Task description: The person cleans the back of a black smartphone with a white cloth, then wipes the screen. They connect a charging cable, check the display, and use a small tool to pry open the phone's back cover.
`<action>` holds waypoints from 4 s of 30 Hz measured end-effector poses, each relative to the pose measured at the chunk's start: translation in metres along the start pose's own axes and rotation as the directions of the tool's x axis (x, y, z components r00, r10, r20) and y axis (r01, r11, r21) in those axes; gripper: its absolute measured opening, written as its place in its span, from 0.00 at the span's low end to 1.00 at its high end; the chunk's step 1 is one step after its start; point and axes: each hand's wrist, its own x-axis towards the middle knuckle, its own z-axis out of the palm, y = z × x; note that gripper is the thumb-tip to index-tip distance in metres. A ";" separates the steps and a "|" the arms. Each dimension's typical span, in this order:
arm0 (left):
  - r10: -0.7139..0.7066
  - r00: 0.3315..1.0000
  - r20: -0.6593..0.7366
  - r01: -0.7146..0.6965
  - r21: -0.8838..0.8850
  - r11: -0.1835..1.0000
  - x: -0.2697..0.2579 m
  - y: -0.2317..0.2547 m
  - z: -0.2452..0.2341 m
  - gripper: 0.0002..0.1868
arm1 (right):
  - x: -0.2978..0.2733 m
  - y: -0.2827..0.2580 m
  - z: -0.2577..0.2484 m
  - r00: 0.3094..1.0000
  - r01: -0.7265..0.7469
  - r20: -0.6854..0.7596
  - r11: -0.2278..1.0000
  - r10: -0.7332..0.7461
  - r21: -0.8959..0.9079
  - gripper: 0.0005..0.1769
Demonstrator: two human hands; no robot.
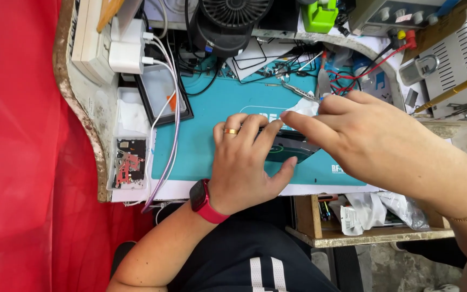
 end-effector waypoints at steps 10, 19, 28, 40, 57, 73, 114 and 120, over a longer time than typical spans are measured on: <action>-0.049 0.996 -0.080 0.055 0.073 0.996 0.004 0.004 0.010 0.30 | 0.020 -0.002 -0.001 0.995 0.102 0.008 0.982 -0.102 -0.161 0.30; -0.063 0.988 -0.140 0.082 0.132 0.988 0.000 0.002 0.020 0.18 | 0.021 0.004 0.004 0.998 0.068 0.029 0.984 -0.064 -0.165 0.26; -0.026 0.989 -0.146 0.044 0.121 0.992 -0.005 0.007 0.014 0.15 | -0.001 0.026 0.000 0.980 -0.131 -0.104 0.940 0.171 0.316 0.31; 0.033 0.985 -0.168 -0.010 0.141 0.990 -0.015 0.008 0.017 0.12 | 0.020 0.024 0.044 0.957 -0.290 0.228 0.513 0.182 0.808 0.09; 0.055 0.997 -0.050 -0.039 0.280 0.959 -0.012 0.016 0.009 0.11 | 0.034 0.052 0.098 0.800 -0.548 0.366 0.333 0.475 0.767 0.08; 0.139 0.988 0.070 -0.151 0.206 0.967 0.000 0.016 0.012 0.09 | 0.093 0.151 0.152 0.223 -0.061 0.124 -0.113 0.967 0.992 0.17; 0.083 0.997 0.004 -0.083 0.116 0.990 0.009 0.011 0.028 0.29 | -0.004 0.011 0.001 0.985 0.159 0.115 0.927 -0.127 -0.339 0.41; 0.051 0.999 -0.014 -0.048 0.145 0.988 0.011 0.012 0.034 0.20 | 0.005 0.011 -0.003 0.979 0.202 0.053 0.928 -0.195 -0.313 0.40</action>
